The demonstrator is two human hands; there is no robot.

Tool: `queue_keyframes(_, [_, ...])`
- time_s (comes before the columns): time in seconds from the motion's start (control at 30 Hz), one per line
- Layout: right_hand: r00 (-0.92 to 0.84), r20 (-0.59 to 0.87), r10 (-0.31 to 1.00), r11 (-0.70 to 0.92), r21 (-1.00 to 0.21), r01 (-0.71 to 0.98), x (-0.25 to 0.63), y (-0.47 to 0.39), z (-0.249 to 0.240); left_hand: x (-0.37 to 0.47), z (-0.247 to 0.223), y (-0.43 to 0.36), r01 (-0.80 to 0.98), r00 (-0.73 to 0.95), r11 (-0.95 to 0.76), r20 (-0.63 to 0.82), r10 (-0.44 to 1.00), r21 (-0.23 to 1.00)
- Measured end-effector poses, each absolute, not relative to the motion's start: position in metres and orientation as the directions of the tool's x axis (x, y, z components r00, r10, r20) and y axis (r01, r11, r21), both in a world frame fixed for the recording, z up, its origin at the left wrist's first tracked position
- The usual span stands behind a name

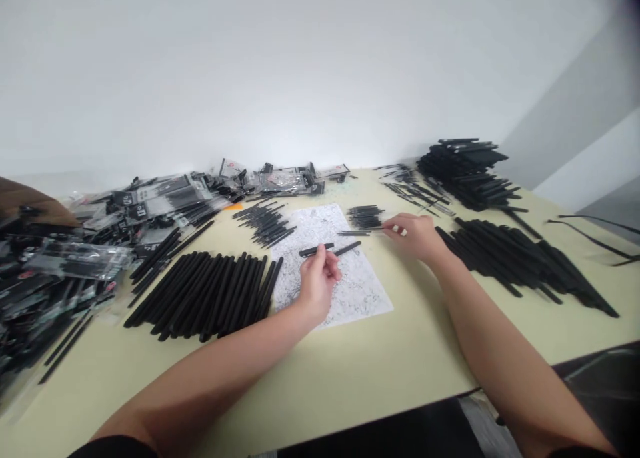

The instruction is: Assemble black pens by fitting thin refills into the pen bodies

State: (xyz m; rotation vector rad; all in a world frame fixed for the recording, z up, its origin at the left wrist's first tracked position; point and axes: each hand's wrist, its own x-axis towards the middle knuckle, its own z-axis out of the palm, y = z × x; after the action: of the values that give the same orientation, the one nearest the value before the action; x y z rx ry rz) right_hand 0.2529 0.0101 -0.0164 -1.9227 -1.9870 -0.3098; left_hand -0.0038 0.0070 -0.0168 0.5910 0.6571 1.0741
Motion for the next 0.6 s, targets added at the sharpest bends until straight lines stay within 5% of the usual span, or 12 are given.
queue_keyframes(0.23, [-0.003,0.254,0.967,0.057,-0.204,0.977,0.2452,0.0147,-0.0120,-0.0062,-0.0150,0.0091,-0.588,0.339,0.391,-0.223,0.914,0.708])
queue_keyframes(0.6, [-0.018,0.233,0.972,0.066,-0.202,0.977,0.2487,0.0145,-0.0130,-0.0048,-0.0131,0.0101,-0.588,0.331,0.403,-0.246,0.911,0.701])
